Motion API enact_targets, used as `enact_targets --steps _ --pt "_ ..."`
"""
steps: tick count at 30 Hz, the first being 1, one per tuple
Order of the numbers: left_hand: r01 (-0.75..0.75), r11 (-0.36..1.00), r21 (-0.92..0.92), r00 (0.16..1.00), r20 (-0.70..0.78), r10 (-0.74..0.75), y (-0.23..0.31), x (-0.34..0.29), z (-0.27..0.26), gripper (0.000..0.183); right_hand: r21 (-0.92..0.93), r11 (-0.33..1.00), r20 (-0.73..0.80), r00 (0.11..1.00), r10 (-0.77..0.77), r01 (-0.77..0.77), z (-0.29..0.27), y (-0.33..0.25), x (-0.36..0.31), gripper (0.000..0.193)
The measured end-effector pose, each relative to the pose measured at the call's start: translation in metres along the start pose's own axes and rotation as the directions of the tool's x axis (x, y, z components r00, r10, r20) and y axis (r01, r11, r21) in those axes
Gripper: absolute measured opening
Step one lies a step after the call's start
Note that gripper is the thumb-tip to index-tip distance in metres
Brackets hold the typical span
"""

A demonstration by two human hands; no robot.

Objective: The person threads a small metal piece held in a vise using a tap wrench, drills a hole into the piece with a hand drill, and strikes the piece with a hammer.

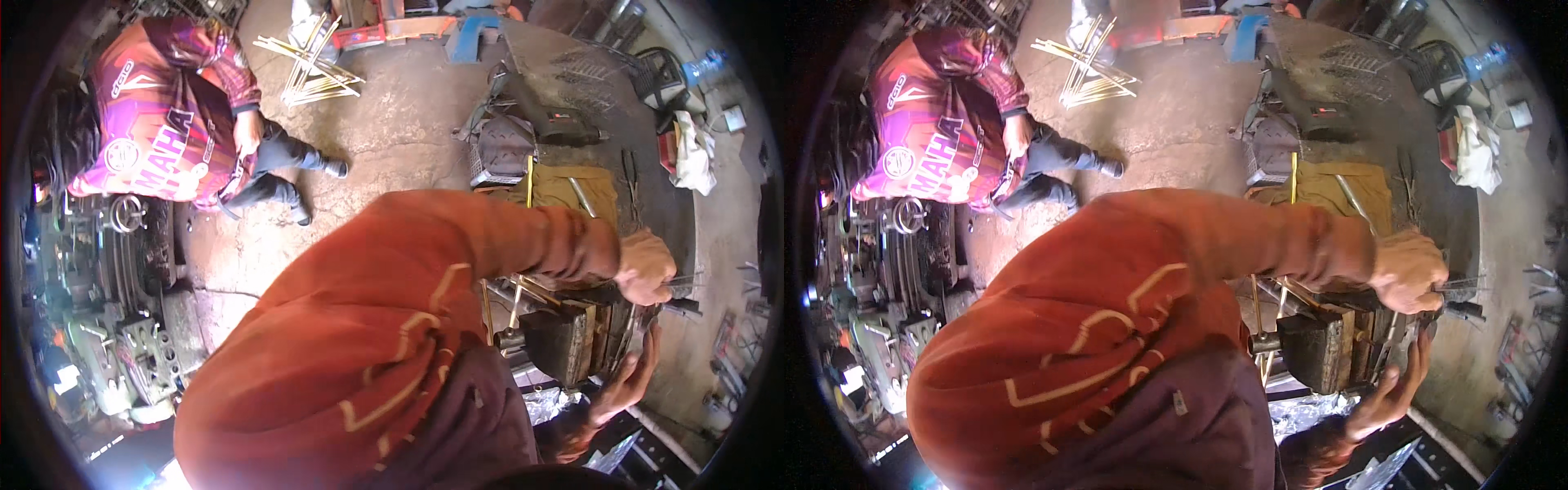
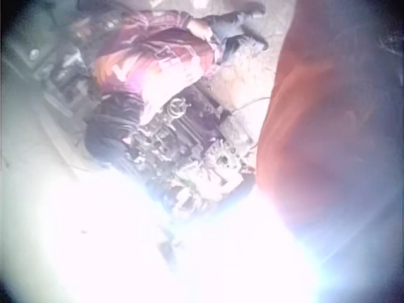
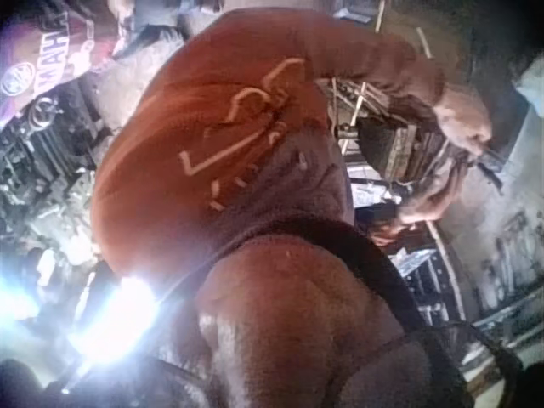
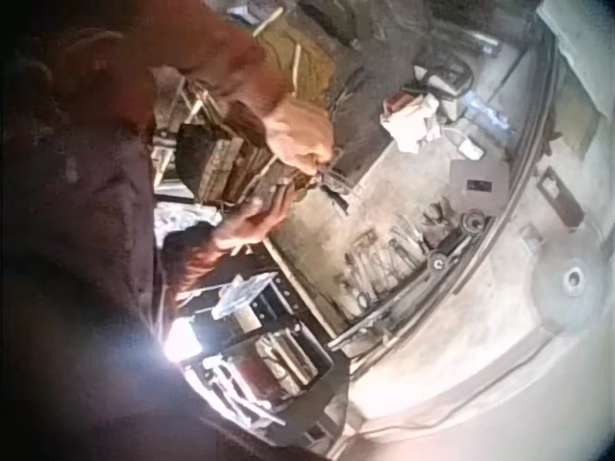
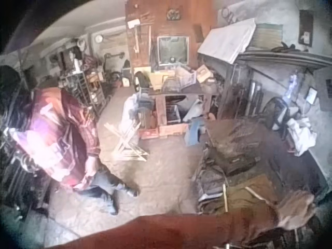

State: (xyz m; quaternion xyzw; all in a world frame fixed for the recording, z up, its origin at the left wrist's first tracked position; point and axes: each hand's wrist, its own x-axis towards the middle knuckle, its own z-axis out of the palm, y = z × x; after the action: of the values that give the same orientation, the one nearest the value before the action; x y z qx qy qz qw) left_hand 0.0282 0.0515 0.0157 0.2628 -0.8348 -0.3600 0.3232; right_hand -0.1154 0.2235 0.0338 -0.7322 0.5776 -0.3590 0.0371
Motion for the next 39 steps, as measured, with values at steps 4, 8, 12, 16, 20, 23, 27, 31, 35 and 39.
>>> enact_targets --steps 4,8,12,16,20,23,27,31,35,39 --pt "-0.188 0.958 -0.216 0.944 0.229 0.237 -0.013 0.069 0.078 0.045 0.059 0.988 -0.292 0.949 -0.118 0.141 0.057 -0.077 -0.001 0.047" --pt "-0.212 0.962 -0.174 0.976 -0.081 0.201 -0.019 0.052 0.094 0.05 -0.006 0.984 -0.32 0.932 -0.172 0.18 0.056 -0.094 0.019 0.061" --pt "0.016 0.929 -0.37 0.962 -0.247 -0.115 0.023 -0.028 0.061 0.041 0.201 0.973 -0.308 0.936 0.171 -0.111 0.009 -0.048 0.026 0.061" --pt "0.016 0.991 -0.135 0.989 -0.143 -0.035 0.103 -0.121 0.03 0.039 0.261 0.929 0.038 0.965 0.261 -0.261 0.019 0.06 0.091 0.046" --pt "-0.193 0.923 0.334 0.898 -0.319 0.303 0.091 -0.125 0.08 0.043 0.077 0.977 0.674 0.733 0.097 -0.2 0.046 0.1 0.132 0.063" --pt "-0.024 0.964 0.263 0.865 -0.479 0.152 0.095 -0.119 0.086 0.038 0.247 0.938 0.799 0.599 -0.054 -0.245 0.043 0.092 0.13 0.069" --pt "-0.114 0.93 0.351 0.767 -0.564 0.306 0.073 -0.116 0.064 0.029 0.305 0.914 0.746 0.664 -0.054 -0.267 0.029 0.076 0.117 0.074" --pt "-0.168 0.97 0.177 0.824 -0.514 0.236 0.032 -0.092 0.027 0.017 0.425 0.846 0.479 0.873 0.089 -0.32 0.0 0.102 0.042 0.068" --pt "-0.171 0.985 -0.03 0.931 -0.332 0.152 -0.003 -0.021 0.026 0.019 0.237 0.968 -0.037 0.995 0.097 -0.085 -0.003 0.007 -0.014 0.067" --pt "-0.111 0.966 -0.235 0.994 -0.023 0.109 -0.02 0.055 0.098 0.023 0.158 0.955 -0.218 0.952 -0.214 0.25 0.05 -0.082 -0.005 0.05"
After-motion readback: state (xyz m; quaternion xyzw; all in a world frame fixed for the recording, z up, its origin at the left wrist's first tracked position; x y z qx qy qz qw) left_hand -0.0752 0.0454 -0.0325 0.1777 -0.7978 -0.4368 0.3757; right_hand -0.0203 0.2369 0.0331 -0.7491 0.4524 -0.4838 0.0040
